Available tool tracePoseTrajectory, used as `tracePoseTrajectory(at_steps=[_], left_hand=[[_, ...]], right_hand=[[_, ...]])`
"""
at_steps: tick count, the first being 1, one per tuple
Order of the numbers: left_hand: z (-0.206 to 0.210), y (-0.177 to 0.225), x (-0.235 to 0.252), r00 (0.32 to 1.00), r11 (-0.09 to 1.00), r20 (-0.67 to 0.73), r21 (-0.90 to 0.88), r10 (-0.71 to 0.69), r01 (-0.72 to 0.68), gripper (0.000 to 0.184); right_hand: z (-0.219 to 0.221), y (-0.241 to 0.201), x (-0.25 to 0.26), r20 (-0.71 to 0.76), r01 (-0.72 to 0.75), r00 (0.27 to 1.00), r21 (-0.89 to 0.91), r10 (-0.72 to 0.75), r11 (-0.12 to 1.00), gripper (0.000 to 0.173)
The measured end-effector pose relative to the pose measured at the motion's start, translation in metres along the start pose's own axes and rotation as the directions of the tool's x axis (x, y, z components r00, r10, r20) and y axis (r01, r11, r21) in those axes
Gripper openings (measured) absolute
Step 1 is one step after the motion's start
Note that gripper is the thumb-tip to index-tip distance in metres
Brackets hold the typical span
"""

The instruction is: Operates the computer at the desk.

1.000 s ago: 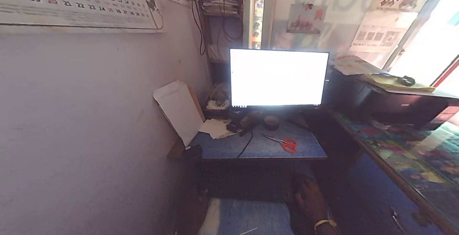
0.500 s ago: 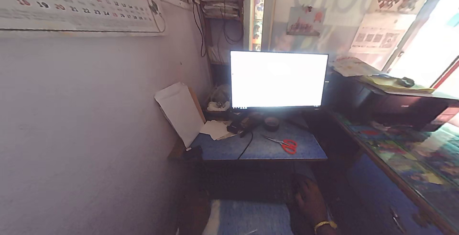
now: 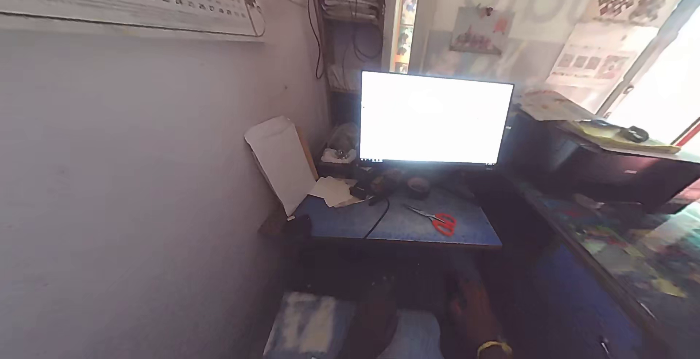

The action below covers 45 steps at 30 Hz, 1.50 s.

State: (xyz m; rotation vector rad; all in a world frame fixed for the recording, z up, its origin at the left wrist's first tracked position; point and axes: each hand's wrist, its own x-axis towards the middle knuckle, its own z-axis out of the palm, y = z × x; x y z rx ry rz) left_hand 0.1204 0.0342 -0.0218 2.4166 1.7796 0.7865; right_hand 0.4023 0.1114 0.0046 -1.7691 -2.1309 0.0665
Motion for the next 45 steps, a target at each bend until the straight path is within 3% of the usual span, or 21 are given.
tracePoseTrajectory(at_steps=[2,7,18,29,31,33,36,40,45], left_hand=[[0.009,-0.006,-0.004,0.998,0.999,-0.054,-0.004,0.036,-0.036,0.036],[0.012,-0.006,0.0,0.999,0.999,-0.015,0.029,0.029,-0.028,0.042],[0.015,-0.009,-0.002,0.995,0.996,-0.011,-0.003,0.095,-0.095,0.043],[0.014,-0.01,-0.001,0.997,0.996,0.002,-0.044,0.074,-0.074,0.043],[0.009,-0.007,-0.002,1.0,0.999,-0.01,-0.04,0.018,-0.018,0.045],[-0.009,0.002,0.004,0.991,0.991,0.064,-0.059,-0.116,0.12,0.05],[-0.018,0.008,0.011,0.962,0.961,0.065,-0.066,-0.265,0.27,0.056],[-0.005,0.001,0.009,0.954,0.957,0.081,0.002,-0.289,0.289,0.068],[-0.021,0.007,0.009,0.932,0.933,0.162,-0.107,-0.325,0.344,0.065]], right_hand=[[-0.003,-0.001,-0.001,0.043,-0.019,0.999,-0.004,0.019,1.0,0.062],[0.007,0.007,0.004,-0.087,0.032,0.996,0.047,-0.027,0.998,0.061],[0.004,0.004,0.002,-0.06,0.03,0.998,0.021,-0.028,0.999,0.06],[-0.001,0.001,0.004,-0.019,0.004,1.0,0.005,-0.004,1.0,0.059],[0.001,0.001,0.003,-0.034,0.015,0.999,0.007,-0.015,1.0,0.059],[0.003,0.002,0.005,-0.056,0.027,0.998,0.017,-0.026,0.999,0.059],[0.005,0.004,0.006,-0.076,0.032,0.997,-0.002,-0.032,0.999,0.058],[0.006,0.005,0.005,-0.077,0.031,0.997,-0.007,-0.032,0.999,0.059],[0.001,-0.001,0.006,-0.052,-0.03,0.998,0.022,0.031,0.999,0.054]])
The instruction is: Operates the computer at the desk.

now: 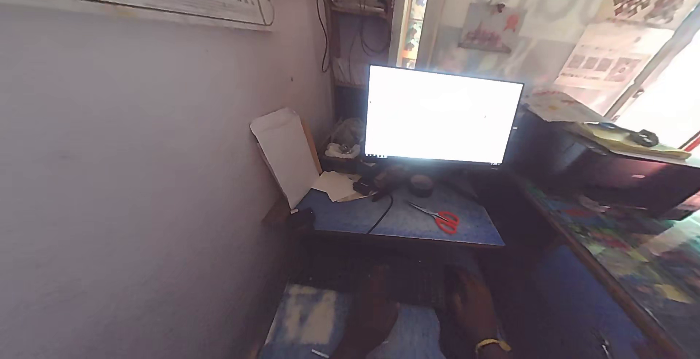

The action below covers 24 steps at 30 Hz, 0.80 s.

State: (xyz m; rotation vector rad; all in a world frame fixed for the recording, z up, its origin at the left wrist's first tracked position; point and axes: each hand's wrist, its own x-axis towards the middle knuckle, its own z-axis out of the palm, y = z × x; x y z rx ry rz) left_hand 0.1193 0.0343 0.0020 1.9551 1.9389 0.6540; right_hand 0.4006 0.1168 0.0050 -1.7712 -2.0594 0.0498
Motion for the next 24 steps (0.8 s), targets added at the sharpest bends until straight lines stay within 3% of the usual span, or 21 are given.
tracePoseTrajectory(at_steps=[2,4,8,13,24], left_hand=[[-0.01,0.007,-0.003,0.995,1.0,0.096,-0.016,0.01,-0.009,0.065],[-0.004,0.001,-0.003,0.981,0.994,0.163,0.027,0.103,-0.109,0.064],[0.019,-0.02,0.002,0.948,0.946,0.08,0.08,0.309,-0.315,0.058],[0.017,-0.018,0.002,0.946,0.941,0.054,0.106,0.318,-0.323,0.056],[0.02,-0.022,0.002,0.93,0.923,0.089,0.118,0.358,-0.367,0.058]], right_hand=[[-0.004,-0.003,0.0,0.002,-0.047,0.999,0.015,0.047,0.999,0.05],[-0.001,-0.002,0.0,0.01,-0.056,0.998,0.009,0.055,0.998,0.049],[0.007,0.004,0.0,0.057,0.016,0.998,-0.051,-0.013,0.999,0.055],[0.012,0.009,-0.002,-0.074,0.17,0.982,-0.033,-0.172,0.985,0.048],[0.017,0.012,-0.002,-0.126,0.213,0.968,-0.033,-0.215,0.977,0.046]])
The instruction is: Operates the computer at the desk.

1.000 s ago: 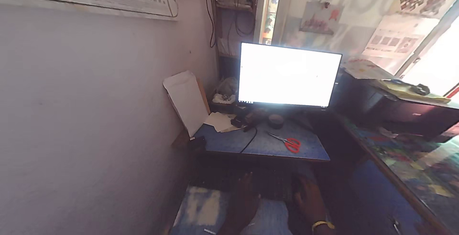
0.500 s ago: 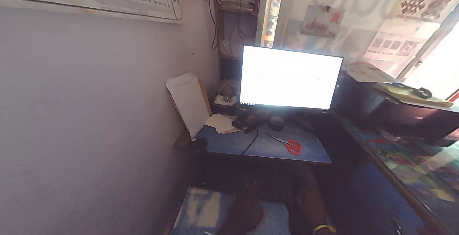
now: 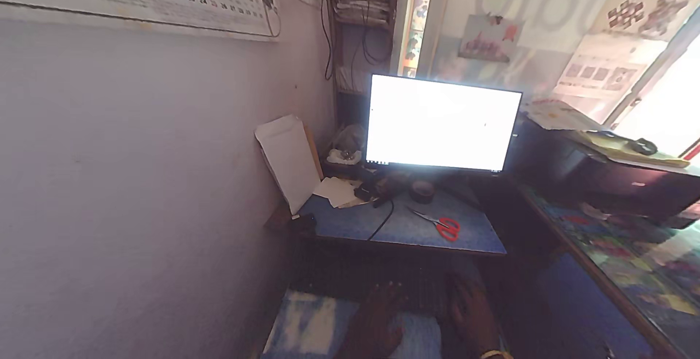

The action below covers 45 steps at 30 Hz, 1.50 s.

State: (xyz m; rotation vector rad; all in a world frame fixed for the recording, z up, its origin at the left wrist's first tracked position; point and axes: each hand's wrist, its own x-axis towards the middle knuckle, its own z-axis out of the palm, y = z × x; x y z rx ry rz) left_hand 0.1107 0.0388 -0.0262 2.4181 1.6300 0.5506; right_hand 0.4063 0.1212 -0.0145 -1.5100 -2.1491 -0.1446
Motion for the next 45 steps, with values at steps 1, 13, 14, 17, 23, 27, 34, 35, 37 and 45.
tracePoseTrajectory(at_steps=[1,13,14,17,23,27,34,35,37,45], left_hand=[[0.001,0.0,0.0,1.0,1.0,0.0,0.005,-0.003,0.003,0.058],[0.004,0.001,0.001,1.0,1.0,0.014,0.014,-0.015,0.015,0.057],[0.005,0.001,0.001,1.0,1.0,0.009,0.018,-0.01,0.01,0.057],[0.009,0.0,0.001,1.0,1.0,-0.007,0.026,-0.001,0.001,0.057],[0.01,0.0,0.0,1.0,1.0,-0.018,0.025,-0.012,0.012,0.059],[0.004,0.001,0.001,0.999,0.999,0.016,-0.017,-0.031,0.031,0.063],[0.004,0.0,0.002,0.999,0.999,0.044,-0.011,-0.032,0.033,0.067],[0.005,0.0,0.002,0.999,0.999,0.04,-0.008,-0.033,0.034,0.067],[0.004,0.001,0.002,0.998,0.999,0.044,-0.005,-0.04,0.04,0.068],[0.003,0.001,0.003,0.998,0.999,0.042,0.005,-0.048,0.048,0.069]], right_hand=[[0.001,0.001,0.0,-0.011,0.003,1.0,-0.005,-0.003,1.0,0.046],[0.003,0.002,-0.003,0.019,-0.024,1.0,-0.007,0.025,1.0,0.047],[0.004,0.003,-0.004,0.018,-0.021,1.0,-0.012,0.022,1.0,0.047],[0.003,0.003,-0.005,0.014,-0.011,1.0,-0.018,0.011,1.0,0.047],[-0.01,-0.006,-0.003,0.088,-0.085,0.993,0.018,0.083,0.996,0.052],[-0.009,-0.007,0.001,0.046,-0.117,0.992,0.011,0.116,0.993,0.053],[-0.008,-0.005,-0.001,0.023,-0.098,0.995,0.014,0.098,0.995,0.053],[-0.008,-0.005,-0.001,0.021,-0.097,0.995,0.016,0.096,0.995,0.053],[-0.007,-0.004,-0.001,0.025,-0.095,0.995,0.024,0.094,0.995,0.052],[-0.005,-0.002,-0.002,0.031,-0.051,0.998,0.04,0.049,0.998,0.046]])
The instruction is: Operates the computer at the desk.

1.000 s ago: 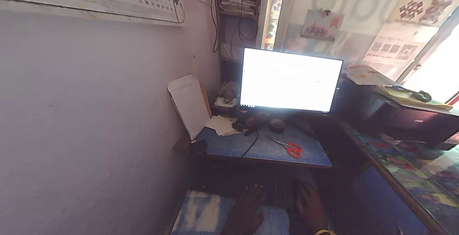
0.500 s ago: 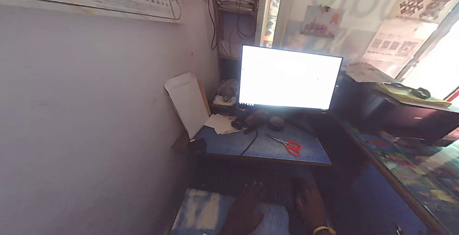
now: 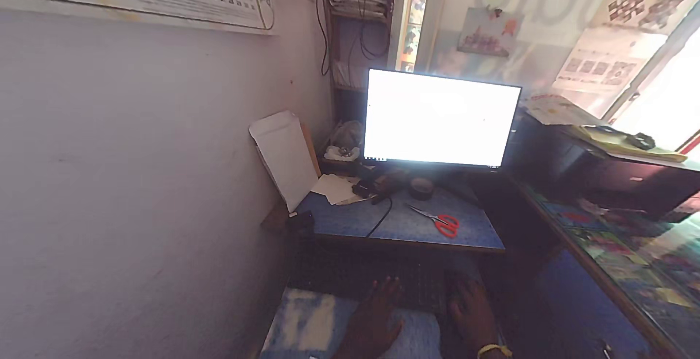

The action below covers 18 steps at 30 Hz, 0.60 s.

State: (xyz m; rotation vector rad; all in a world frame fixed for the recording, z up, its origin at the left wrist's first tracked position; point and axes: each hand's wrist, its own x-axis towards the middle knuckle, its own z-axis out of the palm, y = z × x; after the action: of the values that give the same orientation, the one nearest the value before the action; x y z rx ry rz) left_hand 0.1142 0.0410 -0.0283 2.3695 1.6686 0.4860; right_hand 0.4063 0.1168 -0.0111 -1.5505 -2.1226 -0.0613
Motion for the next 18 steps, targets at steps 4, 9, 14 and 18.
tracePoseTrajectory(at_steps=[4,9,14,18], left_hand=[[-0.0028,-0.0001,0.0008,1.0,1.0,0.01,-0.007,-0.001,0.001,0.07],[0.0002,0.0006,-0.0005,1.0,1.0,0.008,-0.008,-0.003,0.003,0.07],[0.0035,-0.0016,0.0003,1.0,1.0,-0.007,0.001,-0.001,0.001,0.071],[0.0016,-0.0005,-0.0006,1.0,1.0,-0.007,0.002,-0.001,0.001,0.07]], right_hand=[[0.0011,-0.0004,0.002,0.01,0.002,1.0,-0.01,-0.002,1.0,0.046],[0.0034,0.0014,-0.0003,0.01,0.008,1.0,-0.006,-0.008,1.0,0.046],[0.0005,-0.0006,0.0006,0.023,-0.001,1.0,-0.015,0.001,1.0,0.047],[0.0028,-0.0002,0.0,0.007,-0.001,1.0,-0.004,0.001,1.0,0.047]])
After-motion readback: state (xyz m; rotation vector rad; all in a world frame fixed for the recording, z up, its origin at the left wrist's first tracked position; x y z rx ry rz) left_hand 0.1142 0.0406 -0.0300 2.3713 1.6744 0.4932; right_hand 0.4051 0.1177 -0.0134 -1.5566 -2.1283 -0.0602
